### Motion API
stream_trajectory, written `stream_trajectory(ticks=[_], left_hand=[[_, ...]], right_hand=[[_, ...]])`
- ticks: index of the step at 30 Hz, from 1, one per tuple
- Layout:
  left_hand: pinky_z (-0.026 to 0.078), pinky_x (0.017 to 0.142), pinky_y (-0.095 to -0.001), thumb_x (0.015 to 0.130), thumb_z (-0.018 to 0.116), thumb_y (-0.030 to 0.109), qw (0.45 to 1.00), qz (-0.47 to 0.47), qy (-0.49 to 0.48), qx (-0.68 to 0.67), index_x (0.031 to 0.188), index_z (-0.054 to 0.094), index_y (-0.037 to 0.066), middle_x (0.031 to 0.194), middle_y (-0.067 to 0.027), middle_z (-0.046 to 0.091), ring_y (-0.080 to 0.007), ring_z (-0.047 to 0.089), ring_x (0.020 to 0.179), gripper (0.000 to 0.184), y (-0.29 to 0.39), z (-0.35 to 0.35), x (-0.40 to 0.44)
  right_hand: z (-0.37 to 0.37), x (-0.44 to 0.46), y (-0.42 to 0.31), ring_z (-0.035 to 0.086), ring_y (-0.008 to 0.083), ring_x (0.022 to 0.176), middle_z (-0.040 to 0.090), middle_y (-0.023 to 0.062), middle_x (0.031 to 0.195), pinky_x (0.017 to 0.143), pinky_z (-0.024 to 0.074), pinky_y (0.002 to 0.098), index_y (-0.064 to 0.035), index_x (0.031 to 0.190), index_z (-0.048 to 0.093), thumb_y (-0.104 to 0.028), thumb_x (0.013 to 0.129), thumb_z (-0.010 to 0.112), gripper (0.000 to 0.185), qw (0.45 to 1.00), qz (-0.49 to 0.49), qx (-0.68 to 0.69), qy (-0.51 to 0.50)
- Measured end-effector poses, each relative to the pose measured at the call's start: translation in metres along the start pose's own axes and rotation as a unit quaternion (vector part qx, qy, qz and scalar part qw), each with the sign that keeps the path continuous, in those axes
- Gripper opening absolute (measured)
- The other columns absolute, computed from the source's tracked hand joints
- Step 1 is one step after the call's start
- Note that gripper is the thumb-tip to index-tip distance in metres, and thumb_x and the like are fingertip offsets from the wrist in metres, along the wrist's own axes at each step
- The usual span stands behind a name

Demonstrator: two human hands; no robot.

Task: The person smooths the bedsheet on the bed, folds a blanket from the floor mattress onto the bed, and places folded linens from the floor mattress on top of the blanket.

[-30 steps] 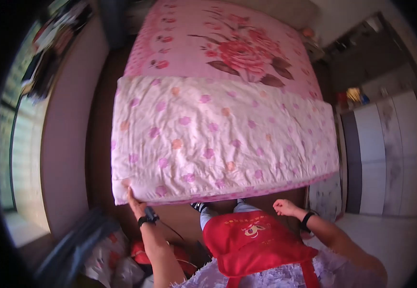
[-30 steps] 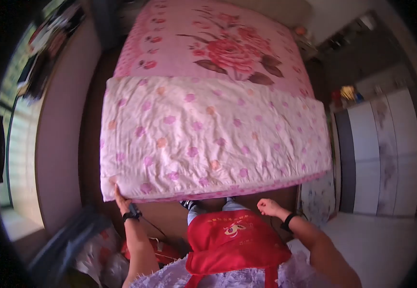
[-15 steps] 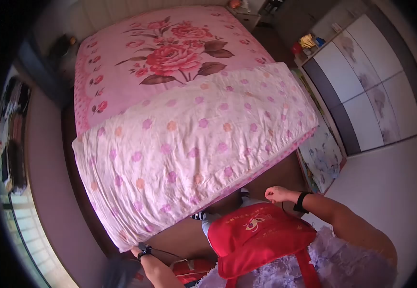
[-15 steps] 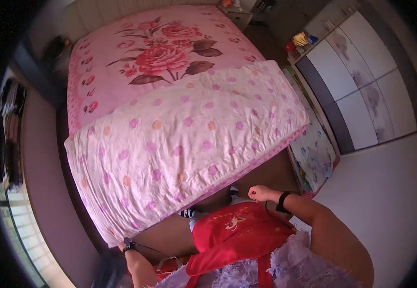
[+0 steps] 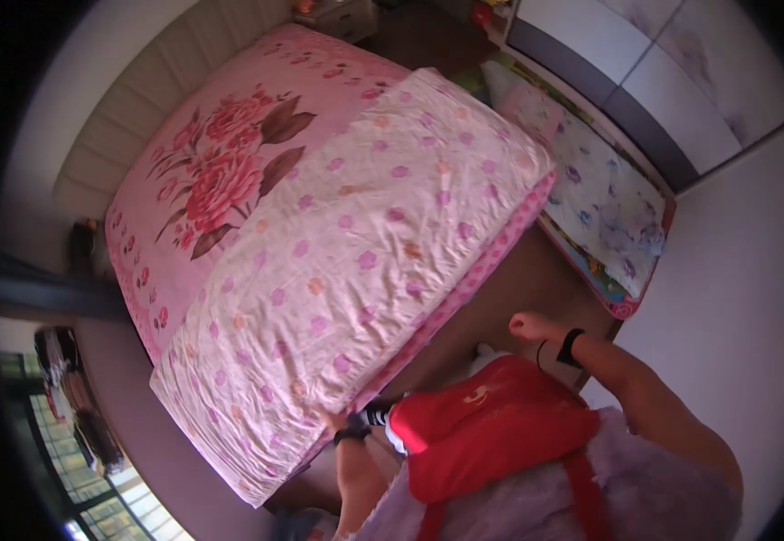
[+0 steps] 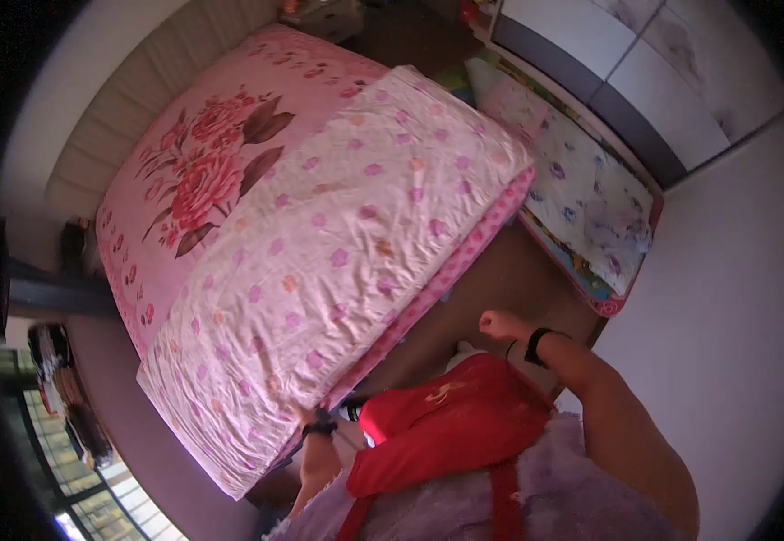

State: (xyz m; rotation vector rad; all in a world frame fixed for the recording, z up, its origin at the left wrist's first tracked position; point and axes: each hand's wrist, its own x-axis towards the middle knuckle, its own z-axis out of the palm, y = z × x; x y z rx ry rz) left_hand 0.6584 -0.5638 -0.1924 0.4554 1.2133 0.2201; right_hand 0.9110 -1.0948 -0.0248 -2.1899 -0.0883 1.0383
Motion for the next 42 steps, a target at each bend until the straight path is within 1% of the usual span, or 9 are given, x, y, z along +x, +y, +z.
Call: stream_trajectory(ticks=[4, 6, 11, 18, 24, 32, 34, 39, 42], left_hand=[[0.041, 0.072, -0.0409, 0.062, 0.049, 0.077, 0.971, -0.141, -0.091, 0.169, 0.131, 0.028, 0.021, 0.126, -0.0172, 0.037, -0.0314, 0.042, 0.101, 0.091, -0.092, 0.164, -0.003], [0.046, 0.056, -0.0345, 0.068, 0.042, 0.076, 0.988, -0.07, -0.057, 0.122, 0.114, 0.04, 0.002, 0.097, -0.0157, 0.054, -0.0292, 0.052, 0.075, 0.087, -0.147, 0.202, 0.016], [0.05, 0.079, -0.0377, 0.067, 0.064, 0.06, 0.998, -0.022, -0.033, -0.047, 0.113, 0.039, 0.001, 0.108, -0.0156, 0.047, -0.0272, 0.051, 0.093, 0.078, -0.204, 0.292, -0.028], [0.046, 0.065, -0.0313, 0.063, 0.066, 0.06, 0.987, 0.023, 0.102, -0.124, 0.108, 0.052, 0.014, 0.095, -0.0046, 0.053, -0.0173, 0.05, 0.074, 0.066, -0.233, 0.367, -0.044], [0.037, 0.05, -0.0305, 0.069, 0.067, 0.052, 0.975, 0.066, 0.142, -0.157, 0.112, 0.056, 0.012, 0.082, -0.0034, 0.059, -0.0172, 0.048, 0.058, 0.06, -0.311, 0.387, 0.03], [0.038, 0.059, -0.0312, 0.073, 0.065, 0.051, 0.976, 0.003, 0.144, -0.163, 0.088, 0.06, 0.016, 0.075, 0.0007, 0.054, -0.0139, 0.049, 0.065, 0.038, -0.325, 0.533, -0.061], [0.026, 0.045, -0.0291, 0.069, 0.072, 0.046, 0.974, -0.008, 0.146, -0.172, 0.077, 0.059, 0.015, 0.06, 0.0013, 0.044, -0.0128, 0.039, 0.049, 0.034, -0.366, 0.529, -0.029], [0.041, 0.052, -0.0334, 0.079, 0.065, 0.035, 0.975, 0.047, 0.122, -0.178, 0.084, 0.056, 0.011, 0.067, -0.0015, 0.049, -0.0165, 0.047, 0.056, 0.026, -0.369, 0.562, -0.051], [0.048, 0.075, -0.0341, 0.084, 0.06, 0.026, 0.962, 0.143, 0.063, -0.226, 0.102, 0.055, 0.005, 0.093, -0.0073, 0.061, -0.0202, 0.059, 0.082, 0.029, -0.371, 0.556, -0.042]], right_hand=[[-0.089, 0.007, 0.059, 0.061, 0.0197, 0.061, 0.063, 0.0091, 0.071, 0.059, 0.0477, 0.0319, -0.0016, 0.09, 0.059, -0.021, 0.079, 0.054, 0.023, 0.996, 0.011, 0.011, 0.084], [-0.138, 0.007, 0.061, 0.061, 0.0188, 0.061, 0.062, 0.0093, 0.069, 0.058, 0.0473, 0.032, -0.0007, 0.088, 0.059, -0.021, 0.078, 0.054, 0.022, 0.994, 0.037, 0.008, 0.105], [-0.222, 0.066, 0.092, 0.058, 0.0186, 0.055, 0.06, 0.0076, 0.066, 0.055, 0.0461, 0.0313, 0.0003, 0.088, 0.056, -0.021, 0.08, 0.054, 0.023, 0.985, 0.071, 0.093, 0.127], [-0.281, 0.186, 0.099, 0.048, 0.0112, 0.045, 0.051, 0.002, 0.061, 0.043, 0.041, 0.0256, -0.0061, 0.089, 0.049, -0.021, 0.086, 0.055, 0.017, 0.954, 0.01, 0.247, 0.167], [-0.337, 0.267, 0.137, 0.049, 0.0168, 0.087, 0.049, 0.0032, 0.112, 0.076, 0.0401, 0.0312, -0.0097, 0.124, 0.039, -0.05, 0.072, 0.062, 0.07, 0.943, 0.133, 0.295, 0.079], [-0.366, 0.342, 0.147, 0.046, 0.0223, 0.109, 0.044, 0.0066, 0.127, 0.084, 0.0413, 0.0346, -0.0111, 0.125, 0.042, -0.057, 0.075, 0.056, 0.07, 0.851, 0.166, 0.499, -0.011], [-0.359, 0.336, 0.153, 0.053, 0.0204, 0.1, 0.054, 0.0035, 0.115, 0.079, 0.0445, 0.0325, -0.0106, 0.114, 0.053, -0.047, 0.08, 0.055, 0.05, 0.896, 0.03, 0.44, 0.049], [-0.398, 0.35, 0.162, 0.056, 0.0184, 0.091, 0.06, 0.0047, 0.103, 0.074, 0.0459, 0.0306, -0.0074, 0.106, 0.057, -0.032, 0.074, 0.068, 0.042, 0.781, 0.174, 0.599, -0.001], [-0.427, 0.335, 0.126, 0.055, 0.0191, 0.098, 0.059, 0.0067, 0.108, 0.081, 0.0462, 0.0326, -0.0063, 0.109, 0.055, -0.022, 0.074, 0.068, 0.041, 0.746, 0.156, 0.646, -0.048]])
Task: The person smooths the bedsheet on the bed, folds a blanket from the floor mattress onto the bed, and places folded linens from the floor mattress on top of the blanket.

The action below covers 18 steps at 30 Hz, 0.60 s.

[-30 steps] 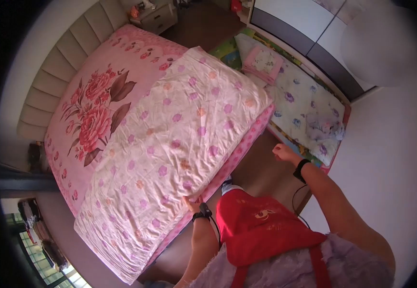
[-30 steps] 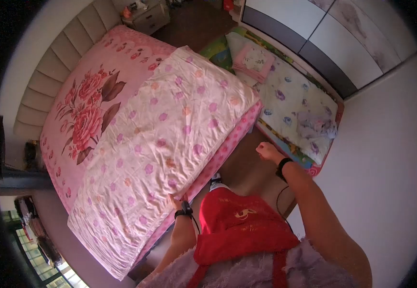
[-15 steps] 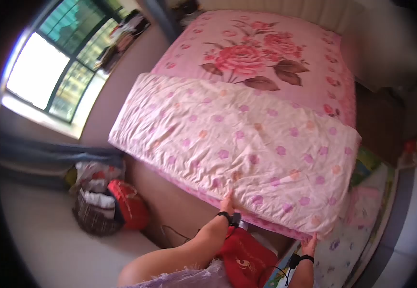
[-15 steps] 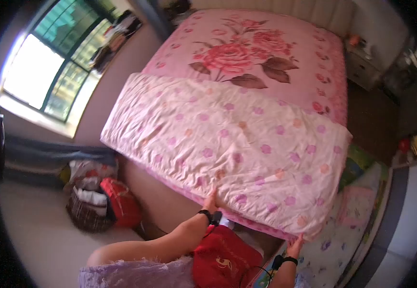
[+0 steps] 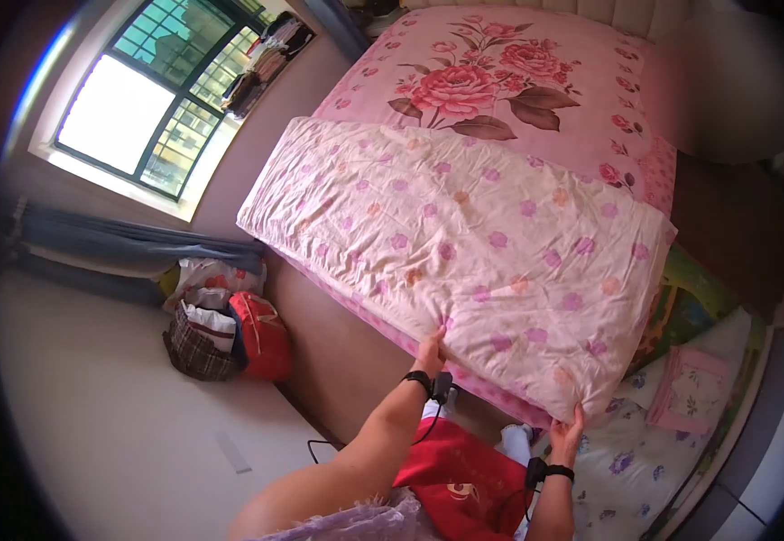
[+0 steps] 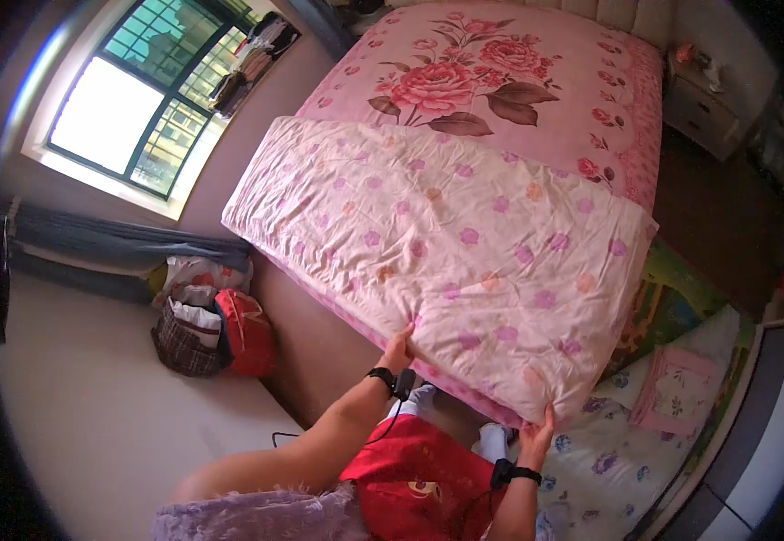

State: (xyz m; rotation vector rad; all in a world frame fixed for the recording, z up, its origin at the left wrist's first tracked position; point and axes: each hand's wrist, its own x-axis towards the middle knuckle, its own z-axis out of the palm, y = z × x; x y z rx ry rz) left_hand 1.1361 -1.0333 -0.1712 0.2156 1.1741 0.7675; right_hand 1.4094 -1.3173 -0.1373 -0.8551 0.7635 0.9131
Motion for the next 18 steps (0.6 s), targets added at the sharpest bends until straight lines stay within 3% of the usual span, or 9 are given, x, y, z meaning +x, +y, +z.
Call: stream_trajectory(ticks=[4, 6, 8, 10, 11, 14, 15, 18], left_hand=[[0.045, 0.087, -0.0359, 0.085, 0.057, 0.024, 0.997, 0.025, -0.047, -0.051, 0.111, 0.052, 0.003, 0.108, -0.0101, 0.059, -0.0213, 0.057, 0.097, 0.033, 0.037, 0.05, -0.079], [0.042, 0.092, -0.0379, 0.085, 0.057, 0.027, 0.995, 0.043, -0.05, -0.071, 0.116, 0.049, 0.002, 0.112, -0.0106, 0.057, -0.0227, 0.056, 0.101, 0.041, 0.03, 0.05, -0.096], [0.043, 0.091, -0.04, 0.084, 0.06, 0.026, 0.994, 0.079, 0.021, -0.069, 0.116, 0.048, 0.002, 0.11, -0.0106, 0.058, -0.0228, 0.057, 0.098, 0.042, 0.008, 0.047, -0.098], [0.044, 0.089, -0.0403, 0.082, 0.062, 0.025, 0.986, 0.1, 0.116, -0.059, 0.116, 0.049, 0.004, 0.107, -0.0104, 0.059, -0.022, 0.057, 0.095, 0.041, -0.028, 0.008, -0.062], [0.045, 0.086, -0.0427, 0.079, 0.066, 0.024, 0.956, 0.122, 0.262, -0.046, 0.113, 0.051, 0.008, 0.108, -0.0089, 0.057, -0.0222, 0.056, 0.096, 0.04, -0.027, 0.04, -0.083], [0.047, 0.078, -0.0401, 0.074, 0.067, 0.007, 0.929, 0.102, 0.351, -0.049, 0.116, 0.045, 0.004, 0.104, -0.01, 0.057, -0.0235, 0.055, 0.092, 0.048, -0.05, 0.007, -0.043], [0.046, 0.075, -0.043, 0.077, 0.066, 0.017, 0.956, 0.149, 0.245, -0.059, 0.112, 0.048, 0.007, 0.101, -0.0099, 0.056, -0.0232, 0.055, 0.09, 0.041, -0.057, -0.001, -0.045], [0.044, 0.077, -0.0446, 0.079, 0.063, 0.03, 0.988, -0.057, 0.137, -0.031, 0.109, 0.049, 0.01, 0.1, -0.009, 0.055, -0.0232, 0.053, 0.092, 0.038, -0.056, -0.023, -0.07]], right_hand=[[0.053, -0.095, -0.056, 0.054, 0.0209, 0.104, 0.057, 0.008, 0.113, 0.088, 0.0451, 0.0339, -0.0058, 0.115, 0.051, -0.014, 0.077, 0.063, 0.041, 0.987, -0.018, -0.014, -0.157], [0.04, -0.109, -0.064, 0.056, 0.021, 0.1, 0.058, 0.0077, 0.111, 0.087, 0.0453, 0.034, -0.0059, 0.118, 0.048, -0.013, 0.077, 0.062, 0.044, 0.987, -0.038, -0.037, -0.153], [-0.001, -0.087, -0.054, 0.057, 0.0203, 0.097, 0.058, 0.0069, 0.109, 0.082, 0.0472, 0.0342, -0.0065, 0.116, 0.049, -0.013, 0.076, 0.063, 0.043, 0.99, -0.032, -0.056, -0.123], [-0.043, -0.059, -0.037, 0.057, 0.0189, 0.092, 0.059, 0.0058, 0.104, 0.076, 0.0486, 0.0343, -0.0074, 0.111, 0.051, -0.014, 0.076, 0.063, 0.038, 0.993, 0.035, -0.081, -0.077], [-0.059, -0.043, -0.032, 0.057, 0.0181, 0.089, 0.06, 0.0053, 0.101, 0.072, 0.0493, 0.0344, -0.0079, 0.109, 0.052, -0.014, 0.076, 0.064, 0.035, 0.992, 0.068, -0.095, -0.053], [-0.081, -0.02, -0.019, 0.056, 0.0145, 0.085, 0.058, -0.0006, 0.099, 0.067, 0.0465, 0.027, -0.0156, 0.11, 0.052, -0.018, 0.071, 0.069, 0.043, 0.976, 0.097, -0.19, 0.049], [-0.077, -0.024, -0.019, 0.056, 0.0168, 0.077, 0.059, 0.0036, 0.091, 0.062, 0.0488, 0.0298, -0.0152, 0.102, 0.055, -0.024, 0.075, 0.068, 0.031, 0.97, 0.103, -0.205, 0.075], [-0.089, -0.016, -0.014, 0.054, 0.0163, 0.079, 0.058, 0.005, 0.094, 0.062, 0.0491, 0.0292, -0.017, 0.104, 0.054, -0.031, 0.075, 0.068, 0.034, 0.973, 0.115, -0.196, 0.048]])
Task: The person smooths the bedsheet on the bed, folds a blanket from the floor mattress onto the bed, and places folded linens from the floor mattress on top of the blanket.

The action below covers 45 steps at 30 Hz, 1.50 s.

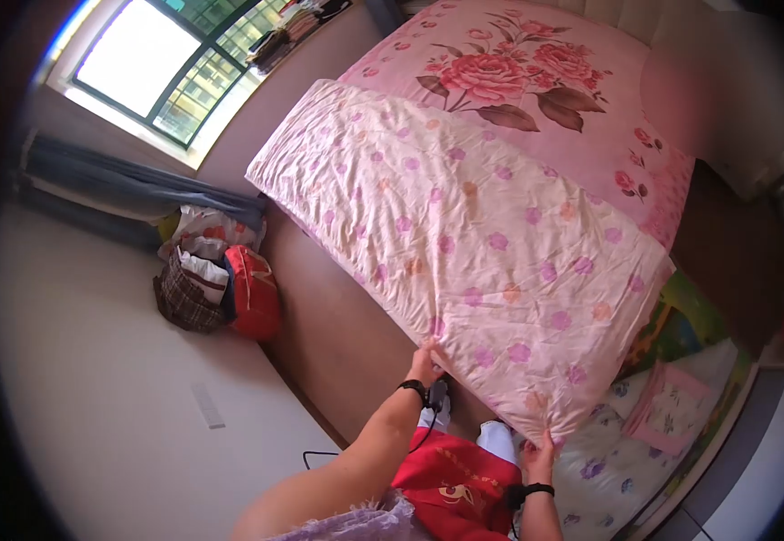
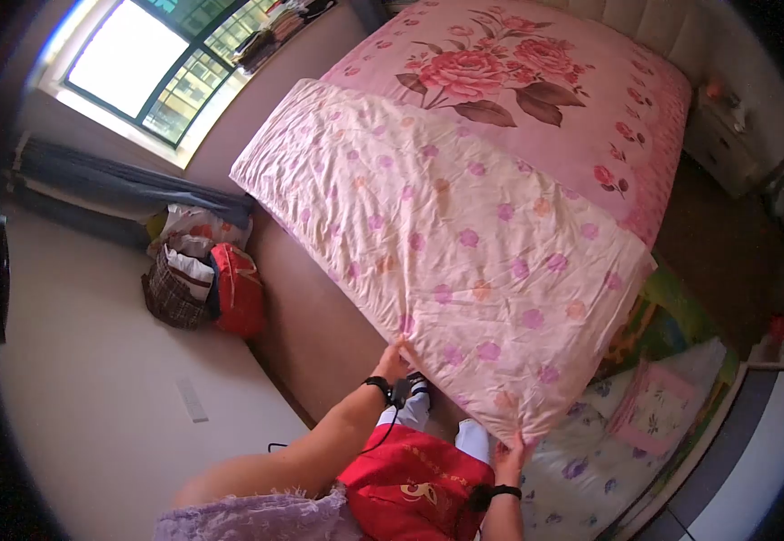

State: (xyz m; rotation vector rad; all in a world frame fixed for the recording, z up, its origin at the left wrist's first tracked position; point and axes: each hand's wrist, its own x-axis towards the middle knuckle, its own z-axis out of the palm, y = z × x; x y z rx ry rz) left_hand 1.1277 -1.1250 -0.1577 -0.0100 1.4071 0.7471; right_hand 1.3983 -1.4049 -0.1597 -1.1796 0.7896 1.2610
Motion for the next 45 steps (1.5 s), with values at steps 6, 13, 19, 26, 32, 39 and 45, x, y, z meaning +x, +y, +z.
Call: stream_trajectory(ticks=[6, 13, 19, 26, 32, 39, 45], left_hand=[[0.037, 0.088, -0.0496, 0.079, 0.061, 0.039, 0.994, -0.093, -0.05, 0.006, 0.124, 0.041, 0.01, 0.119, -0.0124, 0.047, -0.0283, 0.045, 0.109, 0.058, -0.008, -0.009, -0.006], [0.049, 0.069, -0.0456, 0.073, 0.068, 0.036, 0.988, -0.096, -0.093, -0.077, 0.114, 0.049, 0.003, 0.099, -0.0143, 0.058, -0.0302, 0.058, 0.085, 0.056, 0.078, 0.004, 0.002], [0.048, 0.068, -0.0407, 0.069, 0.073, 0.032, 0.986, 0.025, -0.011, -0.164, 0.113, 0.049, -0.002, 0.099, -0.0136, 0.058, -0.0275, 0.059, 0.079, 0.061, 0.167, -0.026, 0.123], [0.045, 0.071, -0.0367, 0.069, 0.074, 0.028, 0.995, 0.032, 0.061, -0.075, 0.094, 0.059, -0.005, 0.089, -0.01, 0.062, -0.0219, 0.059, 0.077, 0.044, 0.329, -0.073, 0.151], [0.046, 0.068, -0.0348, 0.07, 0.073, 0.027, 0.985, 0.037, -0.034, -0.167, 0.093, 0.062, -0.001, 0.088, -0.0089, 0.063, -0.0212, 0.06, 0.074, 0.038, 0.452, -0.099, 0.252], [0.047, 0.072, -0.0304, 0.07, 0.069, 0.009, 0.938, 0.281, 0.183, -0.087, 0.1, 0.056, -0.009, 0.091, -0.0141, 0.062, -0.0214, 0.06, 0.08, 0.037, 0.604, -0.108, 0.222], [0.047, 0.076, -0.0315, 0.073, 0.066, 0.007, 0.978, 0.161, 0.078, -0.11, 0.105, 0.057, -0.002, 0.102, -0.0102, 0.06, -0.0195, 0.058, 0.09, 0.034, 0.595, -0.178, 0.286]], right_hand=[[0.005, -0.034, -0.027, 0.05, 0.0164, 0.082, 0.049, 0.0033, 0.09, 0.064, 0.0492, 0.0316, -0.013, 0.107, 0.048, -0.04, 0.075, 0.066, 0.046, 0.978, 0.041, -0.122, 0.167], [-0.033, -0.082, -0.045, 0.056, 0.0227, 0.07, 0.054, 0.0085, 0.078, 0.064, 0.0519, 0.0376, -0.0078, 0.089, 0.047, -0.024, 0.078, 0.06, 0.023, 0.979, 0.013, -0.137, 0.151], [-0.001, -0.122, -0.008, 0.053, 0.0194, 0.093, 0.057, 0.0053, 0.102, 0.084, 0.0424, 0.0334, -0.0073, 0.109, 0.053, -0.035, 0.084, 0.052, 0.037, 0.939, 0.034, -0.341, -0.026], [0.174, -0.102, 0.075, 0.06, 0.0243, 0.074, 0.059, 0.0108, 0.083, 0.065, 0.052, 0.0385, -0.0073, 0.091, 0.05, -0.015, 0.084, 0.054, 0.011, 0.895, 0.064, -0.439, 0.045], [0.354, -0.039, 0.153, 0.059, 0.0221, 0.074, 0.058, 0.0105, 0.083, 0.062, 0.0515, 0.0342, -0.0061, 0.098, 0.048, -0.015, 0.086, 0.052, 0.015, 0.859, 0.008, -0.512, -0.018], [0.531, -0.046, 0.231, 0.059, 0.0179, 0.072, 0.057, 0.0096, 0.086, 0.06, 0.0504, 0.0281, -0.0032, 0.108, 0.048, -0.015, 0.087, 0.052, 0.024, 0.816, 0.005, -0.572, -0.081], [0.567, -0.034, 0.237, 0.06, 0.0176, 0.071, 0.058, 0.0087, 0.086, 0.06, 0.0505, 0.028, -0.0048, 0.105, 0.048, -0.018, 0.088, 0.053, 0.022, 0.825, 0.005, -0.564, -0.047]])
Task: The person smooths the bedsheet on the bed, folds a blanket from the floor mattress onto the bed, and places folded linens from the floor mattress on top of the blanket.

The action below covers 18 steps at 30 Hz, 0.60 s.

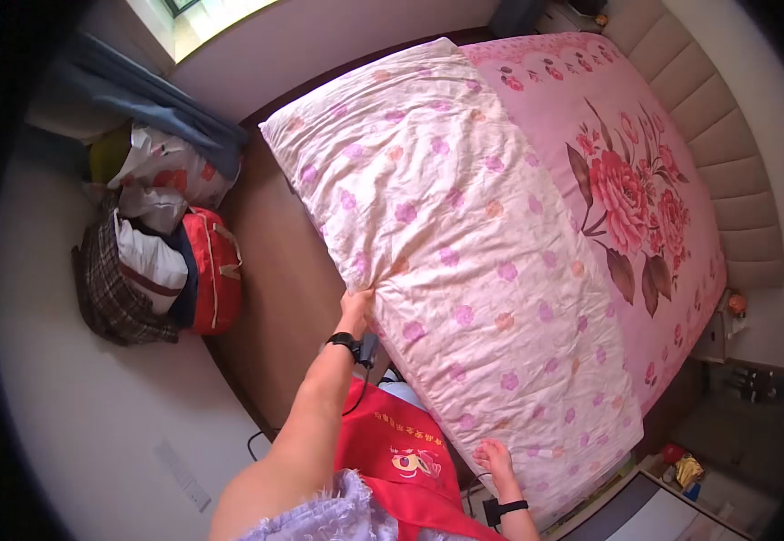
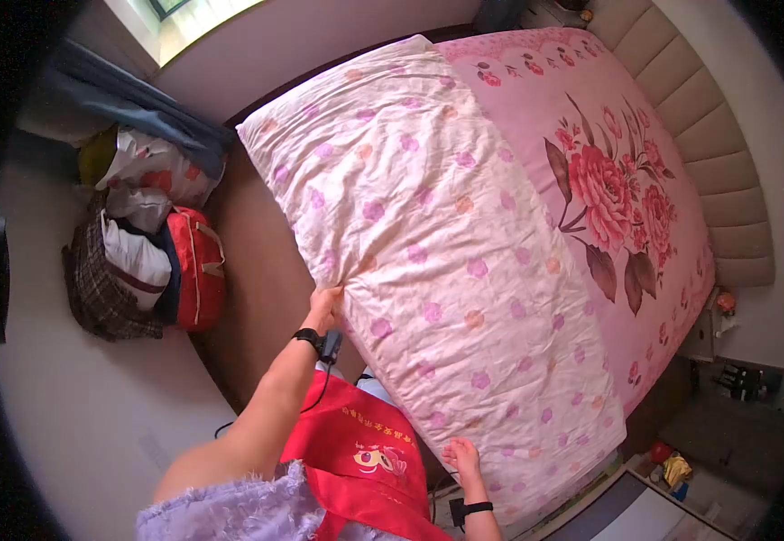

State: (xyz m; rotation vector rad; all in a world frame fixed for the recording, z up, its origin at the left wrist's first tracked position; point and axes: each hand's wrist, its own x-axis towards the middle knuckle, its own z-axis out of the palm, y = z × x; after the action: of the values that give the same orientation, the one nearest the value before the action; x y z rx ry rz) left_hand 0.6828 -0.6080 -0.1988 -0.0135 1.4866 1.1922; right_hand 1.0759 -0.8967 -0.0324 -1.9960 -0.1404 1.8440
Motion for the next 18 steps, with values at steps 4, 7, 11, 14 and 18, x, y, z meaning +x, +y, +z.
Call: stream_trajectory(ticks=[4, 7, 11, 14, 18], left_hand=[[0.048, 0.077, -0.0323, 0.075, 0.069, 0.016, 0.98, -0.151, -0.123, -0.039, 0.105, 0.059, 0.004, 0.096, -0.0046, 0.062, -0.0186, 0.06, 0.087, 0.034, 0.083, 0.012, 0.007], [0.048, 0.08, -0.0321, 0.075, 0.069, 0.016, 0.981, -0.096, -0.122, -0.118, 0.107, 0.058, 0.004, 0.097, -0.0049, 0.063, -0.0196, 0.06, 0.088, 0.036, 0.127, 0.009, 0.063], [0.049, 0.079, -0.0352, 0.072, 0.07, 0.013, 0.979, -0.177, -0.088, -0.043, 0.101, 0.058, -0.001, 0.095, -0.0103, 0.063, -0.0231, 0.061, 0.085, 0.035, 0.196, 0.016, 0.125], [0.048, 0.079, -0.037, 0.068, 0.068, 0.002, 0.985, -0.122, -0.118, -0.004, 0.106, 0.054, -0.003, 0.1, -0.0118, 0.061, -0.0242, 0.059, 0.089, 0.041, 0.237, 0.016, 0.133], [0.043, 0.09, -0.0413, 0.071, 0.066, 0.003, 0.979, -0.081, -0.137, -0.127, 0.115, 0.049, 0.002, 0.111, -0.0104, 0.056, -0.0257, 0.054, 0.1, 0.048, 0.258, -0.003, 0.174]], right_hand=[[0.017, -0.005, -0.005, 0.06, 0.0172, 0.07, 0.058, 0.0087, 0.084, 0.058, 0.0508, 0.0284, -0.006, 0.104, 0.048, -0.018, 0.087, 0.054, 0.023, 0.995, 0.045, 0.002, 0.092], [0.044, -0.007, -0.005, 0.06, 0.0186, 0.07, 0.058, 0.0088, 0.083, 0.059, 0.0513, 0.0303, -0.0066, 0.102, 0.049, -0.017, 0.085, 0.054, 0.021, 0.989, 0.073, 0.014, 0.125], [0.111, -0.009, -0.016, 0.06, 0.0188, 0.068, 0.058, 0.0086, 0.083, 0.059, 0.0515, 0.0308, -0.0073, 0.099, 0.049, -0.017, 0.085, 0.054, 0.017, 0.981, 0.088, 0.039, 0.171], [0.198, -0.013, -0.052, 0.06, 0.0184, 0.069, 0.058, 0.0086, 0.084, 0.059, 0.0516, 0.0298, -0.0071, 0.101, 0.05, -0.017, 0.085, 0.054, 0.019, 0.982, 0.112, 0.053, 0.141], [0.302, -0.02, -0.14, 0.061, 0.0173, 0.073, 0.059, 0.009, 0.087, 0.062, 0.0518, 0.0286, -0.0043, 0.108, 0.05, -0.021, 0.086, 0.055, 0.027, 0.987, 0.113, -0.037, 0.11]])
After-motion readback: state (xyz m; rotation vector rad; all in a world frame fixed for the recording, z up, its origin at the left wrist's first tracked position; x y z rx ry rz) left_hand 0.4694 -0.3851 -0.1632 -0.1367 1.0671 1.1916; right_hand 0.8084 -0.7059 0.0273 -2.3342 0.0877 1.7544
